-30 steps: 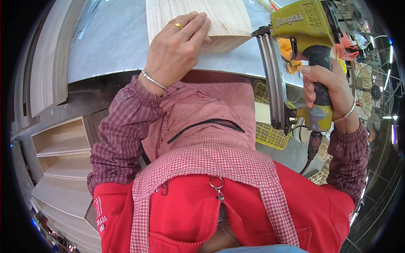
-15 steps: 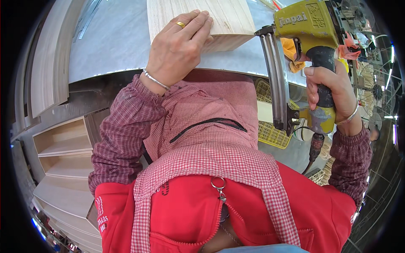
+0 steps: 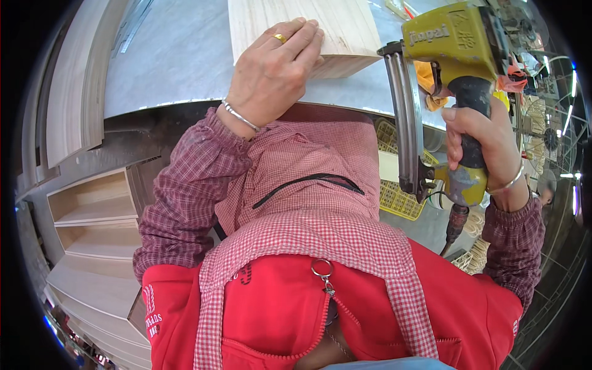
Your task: Assemble wooden box components using adhesive and a pneumatic nail gun.
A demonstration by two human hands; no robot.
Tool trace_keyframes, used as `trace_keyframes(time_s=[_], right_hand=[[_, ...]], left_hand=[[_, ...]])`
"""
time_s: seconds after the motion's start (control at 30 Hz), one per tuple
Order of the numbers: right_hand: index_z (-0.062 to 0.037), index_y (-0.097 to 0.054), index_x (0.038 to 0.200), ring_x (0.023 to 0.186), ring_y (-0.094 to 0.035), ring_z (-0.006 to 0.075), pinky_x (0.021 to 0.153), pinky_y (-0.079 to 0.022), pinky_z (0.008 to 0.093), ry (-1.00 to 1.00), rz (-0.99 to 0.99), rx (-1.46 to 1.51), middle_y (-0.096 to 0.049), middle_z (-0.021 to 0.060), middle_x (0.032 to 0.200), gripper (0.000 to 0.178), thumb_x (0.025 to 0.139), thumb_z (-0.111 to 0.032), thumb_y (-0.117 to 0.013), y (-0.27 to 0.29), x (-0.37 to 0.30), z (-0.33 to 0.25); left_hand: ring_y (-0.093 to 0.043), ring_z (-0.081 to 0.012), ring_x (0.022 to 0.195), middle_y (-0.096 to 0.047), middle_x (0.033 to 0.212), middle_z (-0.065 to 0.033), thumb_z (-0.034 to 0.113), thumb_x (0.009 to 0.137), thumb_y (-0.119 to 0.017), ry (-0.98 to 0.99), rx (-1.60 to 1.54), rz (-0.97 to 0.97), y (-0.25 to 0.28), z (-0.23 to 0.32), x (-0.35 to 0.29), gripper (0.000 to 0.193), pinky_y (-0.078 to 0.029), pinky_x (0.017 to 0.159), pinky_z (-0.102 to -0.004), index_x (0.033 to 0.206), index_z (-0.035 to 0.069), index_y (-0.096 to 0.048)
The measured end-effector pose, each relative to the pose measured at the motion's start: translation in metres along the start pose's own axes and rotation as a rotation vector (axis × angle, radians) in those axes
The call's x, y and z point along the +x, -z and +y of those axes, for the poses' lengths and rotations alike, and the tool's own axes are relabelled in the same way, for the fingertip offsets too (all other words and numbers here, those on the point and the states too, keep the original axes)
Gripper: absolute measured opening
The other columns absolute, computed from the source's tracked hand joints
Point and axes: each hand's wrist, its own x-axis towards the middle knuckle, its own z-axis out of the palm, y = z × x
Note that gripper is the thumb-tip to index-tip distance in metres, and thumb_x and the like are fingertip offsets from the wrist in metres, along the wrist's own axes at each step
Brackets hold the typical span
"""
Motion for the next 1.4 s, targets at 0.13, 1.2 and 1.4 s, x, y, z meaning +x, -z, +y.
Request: trace_keyframes(time_s=[0.13,1.2,1.4], right_hand=[[0.0036,-0.054,0.096,0.039,-0.047,0.0105,0.040,-0.040,0.0205,-0.018,-0.045,0.028,-0.053,0.0044,0.054,0.026,0.078,-0.013,-0.063,-0.009,-0.005,-0.010],[0.0050,-0.056,0.095,0.039,-0.048,0.0113,0.041,-0.042,0.0211,0.009,-0.092,-0.072,-0.053,0.0047,0.053,0.023,0.077,-0.008,-0.062,-0.007,-0.010,-0.024],[0.0056,-0.056,0.097,0.039,-0.048,0.0110,0.041,-0.041,0.0203,0.052,-0.136,-0.059,-0.054,0.0051,0.053,0.025,0.077,-0.008,-0.062,-0.013,-0.012,-0.036]], left_hand=[[-0.061,-0.0164,0.103,-0.066,0.111,-0.0029,0.012,0.077,-0.069,-0.013,0.004,0.020,0.001,-0.001,0.005,0.028,-0.051,0.085,-0.0262,0.105,0.006,-0.067],[-0.061,-0.0154,0.104,-0.067,0.108,-0.0007,0.009,0.074,-0.070,0.093,-0.057,0.132,0.024,-0.012,-0.005,0.026,-0.050,0.089,-0.0259,0.100,0.008,-0.069],[-0.061,-0.0151,0.104,-0.067,0.109,0.0003,0.010,0.073,-0.072,0.084,-0.052,0.162,0.018,-0.007,0.004,0.027,-0.050,0.089,-0.0266,0.100,0.009,-0.069]])
